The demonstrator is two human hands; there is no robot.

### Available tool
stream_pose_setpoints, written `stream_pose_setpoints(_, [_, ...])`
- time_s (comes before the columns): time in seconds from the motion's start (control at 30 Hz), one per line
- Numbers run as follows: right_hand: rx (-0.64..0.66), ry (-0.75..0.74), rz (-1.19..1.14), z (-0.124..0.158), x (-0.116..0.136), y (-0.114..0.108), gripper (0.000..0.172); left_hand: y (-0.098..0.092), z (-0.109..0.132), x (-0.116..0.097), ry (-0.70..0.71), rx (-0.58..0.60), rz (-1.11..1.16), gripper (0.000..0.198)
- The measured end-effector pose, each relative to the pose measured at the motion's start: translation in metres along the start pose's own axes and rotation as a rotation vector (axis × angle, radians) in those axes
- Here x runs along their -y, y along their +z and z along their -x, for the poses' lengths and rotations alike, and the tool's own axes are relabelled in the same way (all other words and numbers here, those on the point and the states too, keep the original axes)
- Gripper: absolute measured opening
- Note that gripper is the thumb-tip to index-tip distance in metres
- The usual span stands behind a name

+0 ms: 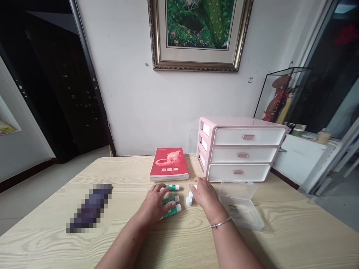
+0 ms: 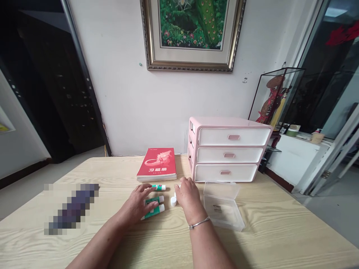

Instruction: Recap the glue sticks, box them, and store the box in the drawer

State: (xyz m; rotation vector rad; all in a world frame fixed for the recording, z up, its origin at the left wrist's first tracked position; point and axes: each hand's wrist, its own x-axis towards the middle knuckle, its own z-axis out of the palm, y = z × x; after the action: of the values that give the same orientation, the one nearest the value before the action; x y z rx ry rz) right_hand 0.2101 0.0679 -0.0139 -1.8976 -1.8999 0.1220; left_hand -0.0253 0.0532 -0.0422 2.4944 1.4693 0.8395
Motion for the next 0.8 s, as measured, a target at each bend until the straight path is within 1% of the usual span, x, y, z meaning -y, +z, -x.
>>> stream_pose_setpoints(0.03, [0.006, 0.021, 0.023, 0.000, 0.000, -0.001, 0.032, -0.001, 0.002, 0.002, 0.010, 0.007, -0.012, 0.067])
stream_pose_setpoints(0.1, [0.079, 0.051, 0.064, 0.000, 0.002, 0.001, 0.030, -0.001, 0.004, 0.005, 0.024, 0.068, -0.022, 0.089])
stream_pose_setpoints(0.13, [0.119, 0.053, 0.076, 0.000, 0.004, 0.002, 0.029, -0.001, 0.005, 0.007, 0.027, 0.112, -0.015, 0.096])
stream_pose_setpoints(0.17, [0.148, 0.042, 0.081, 0.001, 0.007, 0.005, 0.028, -0.002, 0.005, 0.008, 0.022, 0.148, -0.003, 0.097])
stream_pose_setpoints(0.23, [0.170, 0.002, 0.077, 0.002, 0.013, 0.012, 0.028, -0.002, 0.004, 0.009, 0.003, 0.170, 0.016, 0.090])
stream_pose_setpoints(0.37, [0.138, -0.051, 0.051, 0.003, 0.020, 0.024, 0.027, -0.001, -0.002, 0.009, -0.028, 0.093, 0.005, 0.050])
stream_pose_setpoints(0.4, [0.117, -0.069, 0.036, 0.003, 0.019, 0.027, 0.027, 0.000, -0.003, 0.009, -0.038, 0.079, -0.008, 0.044])
stream_pose_setpoints(0.47, [0.058, -0.095, -0.006, 0.002, 0.017, 0.029, 0.027, 0.004, -0.004, 0.009, -0.071, 0.051, -0.014, 0.040])
stream_pose_setpoints(0.57, [-0.079, -0.128, -0.119, 0.002, 0.016, 0.028, 0.026, 0.006, -0.005, 0.008, -0.151, -0.056, 0.147, 0.043])
stream_pose_setpoints(0.63, [-0.158, -0.148, -0.309, 0.002, 0.020, 0.024, 0.024, 0.003, -0.004, 0.005, -0.205, -0.135, 0.262, 0.038])
stream_pose_setpoints(0.67, [-0.154, -0.140, -0.463, 0.003, 0.025, 0.021, 0.026, -0.001, -0.004, 0.002, -0.241, -0.164, 0.339, 0.037])
stream_pose_setpoints(0.7, [-0.107, -0.109, -0.654, 0.005, 0.030, 0.017, 0.031, -0.007, -0.004, -0.001, -0.280, -0.177, 0.454, 0.039])
stream_pose_setpoints(0.73, [-0.004, -0.064, -0.873, 0.007, 0.035, 0.013, 0.040, -0.014, -0.004, -0.005, -0.312, -0.171, 0.619, 0.044])
stream_pose_setpoints(0.77, [0.157, -0.023, -1.098, 0.009, 0.041, 0.007, 0.048, -0.023, -0.003, -0.010, -0.342, -0.146, 0.853, 0.049])
stream_pose_setpoints(0.8, [0.359, -0.003, -1.306, 0.012, 0.048, 0.000, 0.055, -0.033, -0.003, -0.016, -0.341, -0.091, 1.112, 0.056])
